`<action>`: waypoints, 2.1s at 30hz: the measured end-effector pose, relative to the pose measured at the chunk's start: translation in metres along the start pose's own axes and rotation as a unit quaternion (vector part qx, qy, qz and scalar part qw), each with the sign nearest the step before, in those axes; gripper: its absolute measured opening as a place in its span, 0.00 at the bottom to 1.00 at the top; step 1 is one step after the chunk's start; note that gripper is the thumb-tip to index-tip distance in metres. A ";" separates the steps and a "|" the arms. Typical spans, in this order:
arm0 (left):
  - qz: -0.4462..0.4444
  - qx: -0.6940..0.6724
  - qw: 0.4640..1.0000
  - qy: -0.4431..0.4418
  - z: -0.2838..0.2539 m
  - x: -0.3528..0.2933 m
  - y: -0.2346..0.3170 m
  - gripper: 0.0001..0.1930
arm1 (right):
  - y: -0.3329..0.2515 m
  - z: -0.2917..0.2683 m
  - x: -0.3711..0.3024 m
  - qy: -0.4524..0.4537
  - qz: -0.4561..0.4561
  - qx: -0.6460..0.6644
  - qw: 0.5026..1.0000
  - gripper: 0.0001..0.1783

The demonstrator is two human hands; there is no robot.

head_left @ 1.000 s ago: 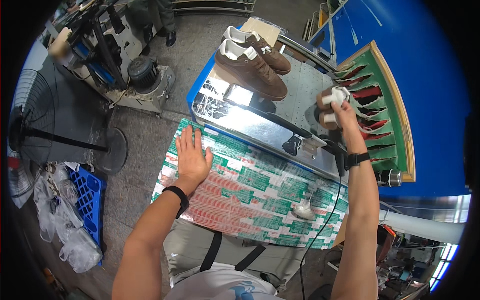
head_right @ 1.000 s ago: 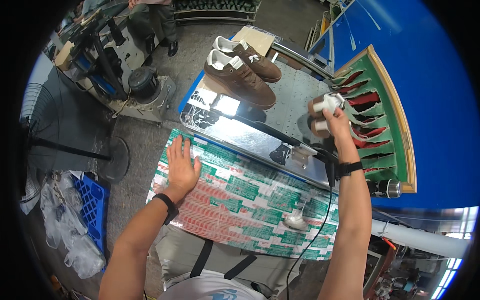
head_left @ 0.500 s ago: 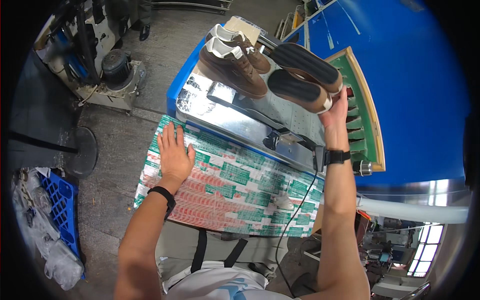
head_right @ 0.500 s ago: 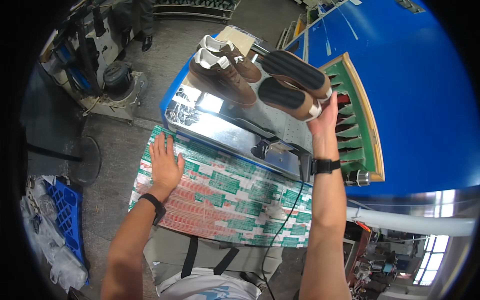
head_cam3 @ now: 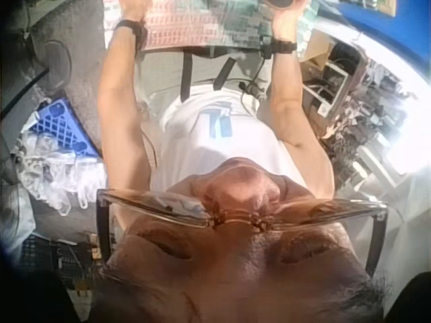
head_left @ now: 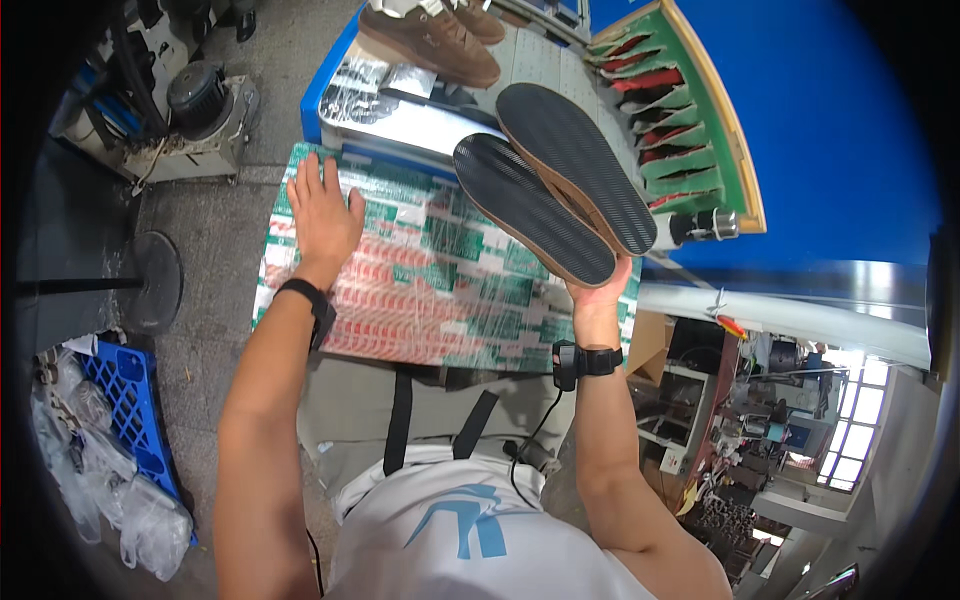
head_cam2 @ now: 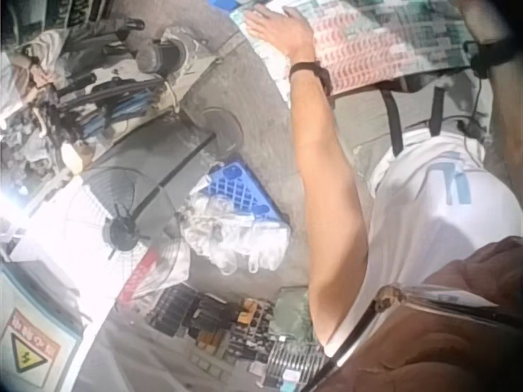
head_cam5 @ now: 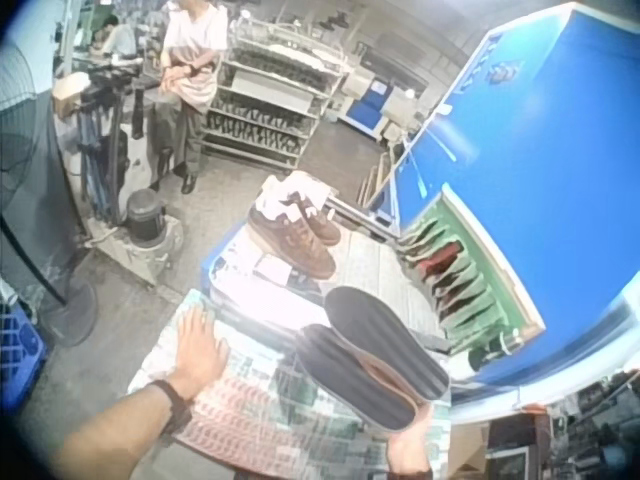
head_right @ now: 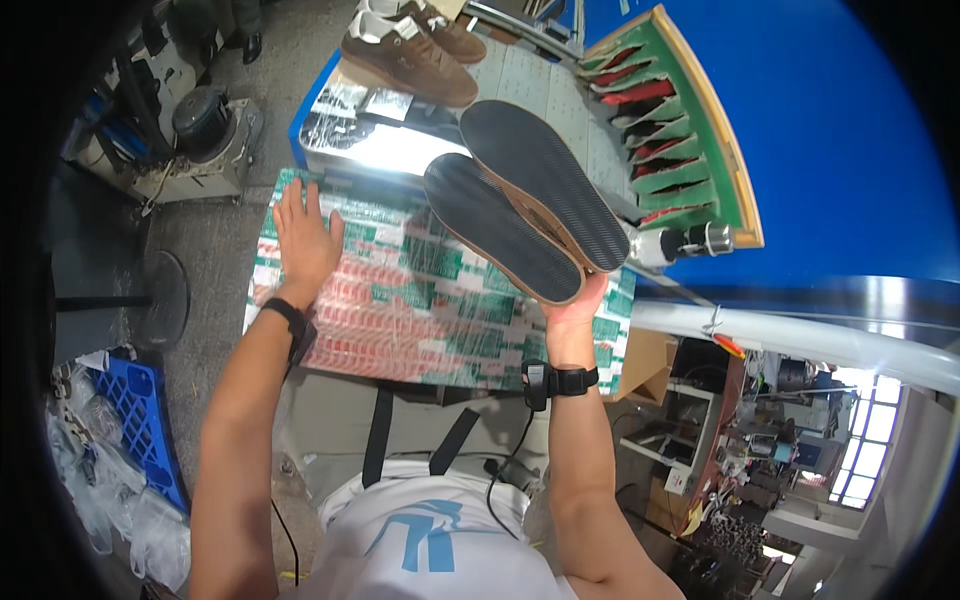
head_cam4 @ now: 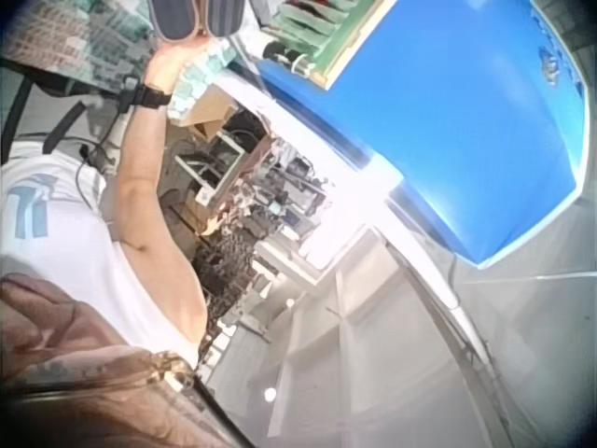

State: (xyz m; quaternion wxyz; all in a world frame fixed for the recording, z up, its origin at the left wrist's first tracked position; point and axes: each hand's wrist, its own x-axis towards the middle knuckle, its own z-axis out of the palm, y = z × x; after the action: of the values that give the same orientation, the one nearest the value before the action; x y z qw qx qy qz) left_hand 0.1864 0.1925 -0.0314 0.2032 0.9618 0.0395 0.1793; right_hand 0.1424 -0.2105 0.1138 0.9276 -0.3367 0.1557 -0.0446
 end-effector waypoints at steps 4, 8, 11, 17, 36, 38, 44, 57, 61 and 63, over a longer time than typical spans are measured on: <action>0.005 0.001 1.000 0.004 0.001 0.002 0.002 0.33 | 0.009 -0.048 -0.013 0.001 0.018 0.011 1.000 0.33; 0.004 0.006 1.000 0.008 0.000 -0.002 0.000 0.33 | 0.025 -0.052 -0.022 0.047 0.023 0.002 0.999 0.34; -0.001 0.010 1.000 0.009 0.001 0.000 -0.002 0.33 | 0.029 -0.066 -0.017 0.060 0.046 0.006 0.997 0.35; 0.007 0.003 1.000 0.020 0.002 0.001 0.001 0.33 | 0.037 -0.081 -0.013 0.011 0.073 0.044 0.996 0.36; -0.022 0.015 0.999 -0.025 0.000 0.002 0.001 0.35 | 0.046 -0.093 -0.009 0.144 0.056 -0.001 0.988 0.38; -0.020 0.015 0.999 -0.026 -0.001 0.001 0.001 0.35 | 0.049 -0.089 -0.009 0.162 0.058 -0.051 0.984 0.41; -0.019 0.010 0.999 -0.024 -0.001 0.002 0.003 0.35 | 0.044 -0.099 -0.004 0.133 0.069 -0.004 0.989 0.42; -0.024 0.003 0.999 -0.029 -0.004 0.001 0.002 0.35 | 0.044 -0.111 -0.003 0.103 0.092 0.021 0.990 0.42; -0.026 -0.001 0.999 -0.035 -0.005 0.000 0.003 0.35 | 0.044 -0.106 -0.006 0.110 0.092 0.003 0.990 0.41; -0.028 -0.002 0.999 -0.034 -0.004 0.000 0.004 0.36 | 0.045 -0.102 -0.008 0.113 0.092 -0.005 0.989 0.40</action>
State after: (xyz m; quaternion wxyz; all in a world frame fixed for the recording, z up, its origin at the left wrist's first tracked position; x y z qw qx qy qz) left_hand 0.1853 0.1905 -0.0262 0.2112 0.9654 0.0589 0.1412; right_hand 0.1017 -0.2367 0.0136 0.9026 -0.3183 0.2898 0.0039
